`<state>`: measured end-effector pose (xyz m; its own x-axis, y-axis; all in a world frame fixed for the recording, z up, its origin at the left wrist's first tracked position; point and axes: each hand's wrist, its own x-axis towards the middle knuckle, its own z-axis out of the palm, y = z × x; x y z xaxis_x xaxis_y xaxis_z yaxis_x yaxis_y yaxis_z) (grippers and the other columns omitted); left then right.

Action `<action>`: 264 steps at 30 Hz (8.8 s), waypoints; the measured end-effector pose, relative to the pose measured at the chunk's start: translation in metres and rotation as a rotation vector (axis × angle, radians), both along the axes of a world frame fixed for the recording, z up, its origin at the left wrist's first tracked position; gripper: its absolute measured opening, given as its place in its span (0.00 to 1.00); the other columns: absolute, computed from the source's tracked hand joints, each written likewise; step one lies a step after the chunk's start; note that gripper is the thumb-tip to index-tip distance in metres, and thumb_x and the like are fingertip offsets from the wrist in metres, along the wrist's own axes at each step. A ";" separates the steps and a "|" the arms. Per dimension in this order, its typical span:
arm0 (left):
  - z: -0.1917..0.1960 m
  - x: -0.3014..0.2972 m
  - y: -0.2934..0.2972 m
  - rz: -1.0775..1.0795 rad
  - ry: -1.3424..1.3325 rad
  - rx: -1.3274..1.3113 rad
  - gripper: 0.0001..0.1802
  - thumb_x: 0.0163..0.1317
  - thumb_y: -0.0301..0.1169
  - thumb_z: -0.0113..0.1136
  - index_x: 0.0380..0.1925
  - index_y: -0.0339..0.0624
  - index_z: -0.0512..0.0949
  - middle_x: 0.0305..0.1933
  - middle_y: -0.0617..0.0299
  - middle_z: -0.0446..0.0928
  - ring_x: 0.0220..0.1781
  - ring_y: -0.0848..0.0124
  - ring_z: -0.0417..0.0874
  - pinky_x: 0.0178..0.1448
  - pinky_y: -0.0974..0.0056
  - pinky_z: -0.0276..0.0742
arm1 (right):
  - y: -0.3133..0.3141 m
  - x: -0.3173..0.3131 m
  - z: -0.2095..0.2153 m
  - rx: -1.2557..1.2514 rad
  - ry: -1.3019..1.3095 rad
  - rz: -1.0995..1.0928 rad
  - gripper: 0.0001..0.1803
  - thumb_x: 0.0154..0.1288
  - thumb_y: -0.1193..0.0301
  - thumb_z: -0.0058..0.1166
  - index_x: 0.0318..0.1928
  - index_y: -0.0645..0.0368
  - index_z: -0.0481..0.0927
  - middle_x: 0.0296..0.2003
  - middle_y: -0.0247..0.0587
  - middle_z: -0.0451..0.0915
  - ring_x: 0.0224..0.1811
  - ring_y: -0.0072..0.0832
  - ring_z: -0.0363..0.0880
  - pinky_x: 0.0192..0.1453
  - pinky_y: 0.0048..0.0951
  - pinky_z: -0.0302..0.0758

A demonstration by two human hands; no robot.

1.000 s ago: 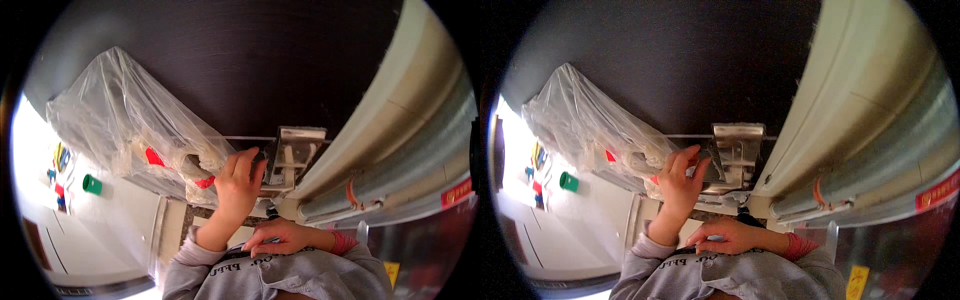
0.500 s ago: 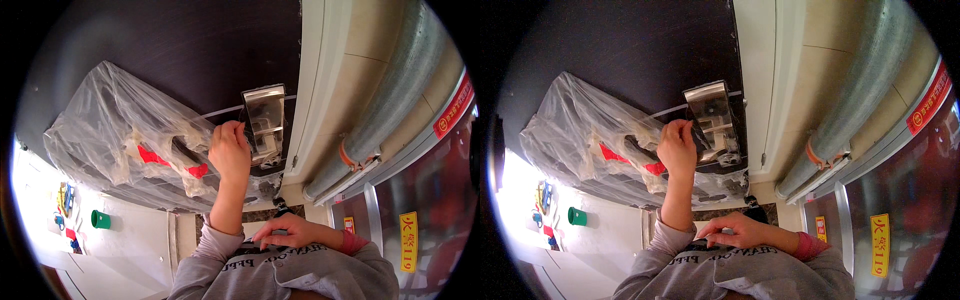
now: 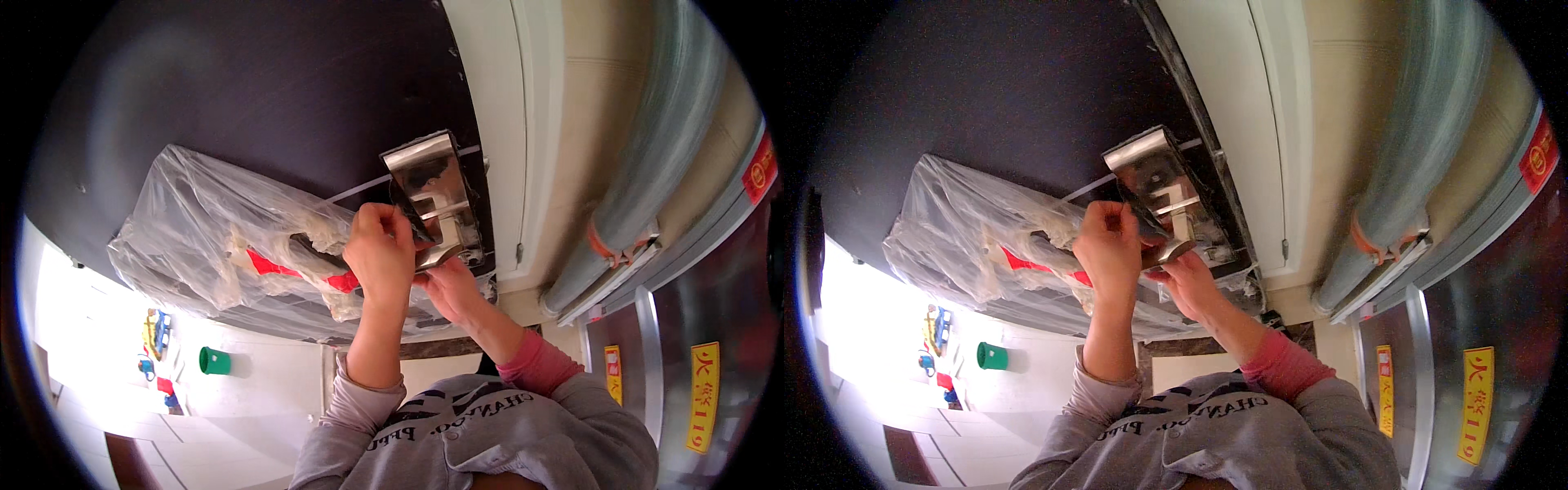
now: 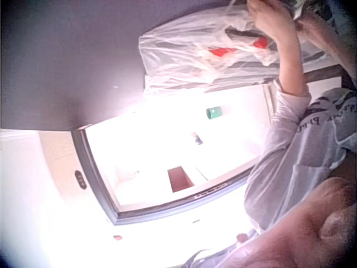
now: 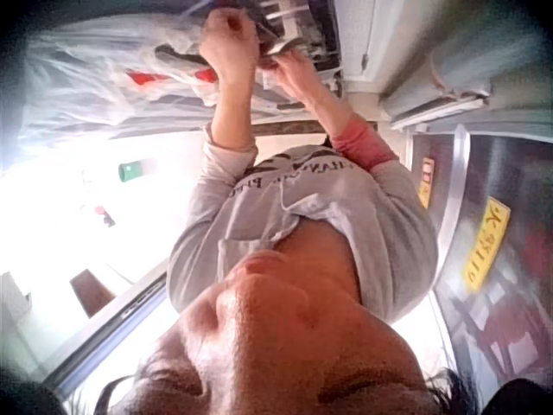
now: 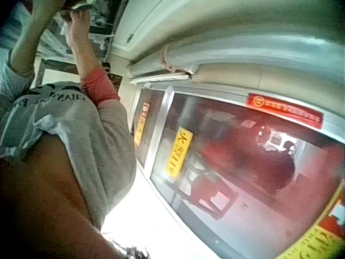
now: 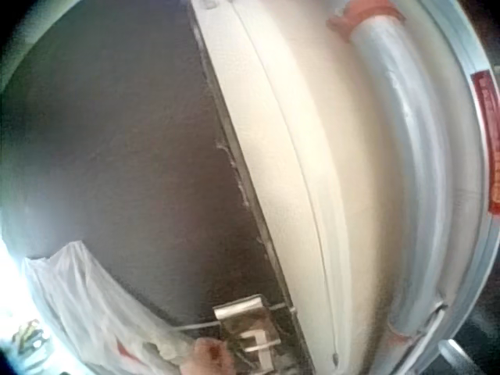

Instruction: The person removes plastic film and tape from a stainless steel door handle and then uses a hex key to tighten or adjust the lock mechanism.

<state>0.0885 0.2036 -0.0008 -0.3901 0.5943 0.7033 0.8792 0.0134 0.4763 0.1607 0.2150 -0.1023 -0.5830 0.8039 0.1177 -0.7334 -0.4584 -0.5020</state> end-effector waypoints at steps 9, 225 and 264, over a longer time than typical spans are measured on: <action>0.012 -0.004 0.001 -0.185 -0.256 -0.059 0.05 0.50 0.22 0.59 0.20 0.33 0.73 0.23 0.59 0.78 0.24 0.78 0.77 0.28 0.72 0.72 | 0.026 -0.035 0.007 -0.229 0.631 0.431 0.20 0.59 0.59 0.55 0.48 0.56 0.73 0.45 0.33 0.76 0.47 0.26 0.72 0.50 0.32 0.70; -0.132 0.012 0.024 -0.111 -0.416 0.429 0.15 0.48 0.19 0.63 0.39 0.34 0.74 0.40 0.56 0.72 0.42 0.67 0.76 0.43 0.66 0.74 | -0.057 0.106 -0.097 0.937 -1.263 0.100 0.12 0.63 0.71 0.43 0.45 0.54 0.75 0.25 0.41 0.78 0.28 0.34 0.78 0.33 0.31 0.73; -0.129 0.038 0.028 -0.092 -0.666 0.661 0.19 0.36 0.16 0.53 0.35 0.37 0.69 0.35 0.48 0.70 0.38 0.49 0.71 0.41 0.54 0.70 | 0.052 -0.024 0.144 3.103 -0.953 0.230 0.11 0.51 0.72 0.49 0.36 0.61 0.68 0.28 0.42 0.76 0.31 0.36 0.77 0.36 0.31 0.75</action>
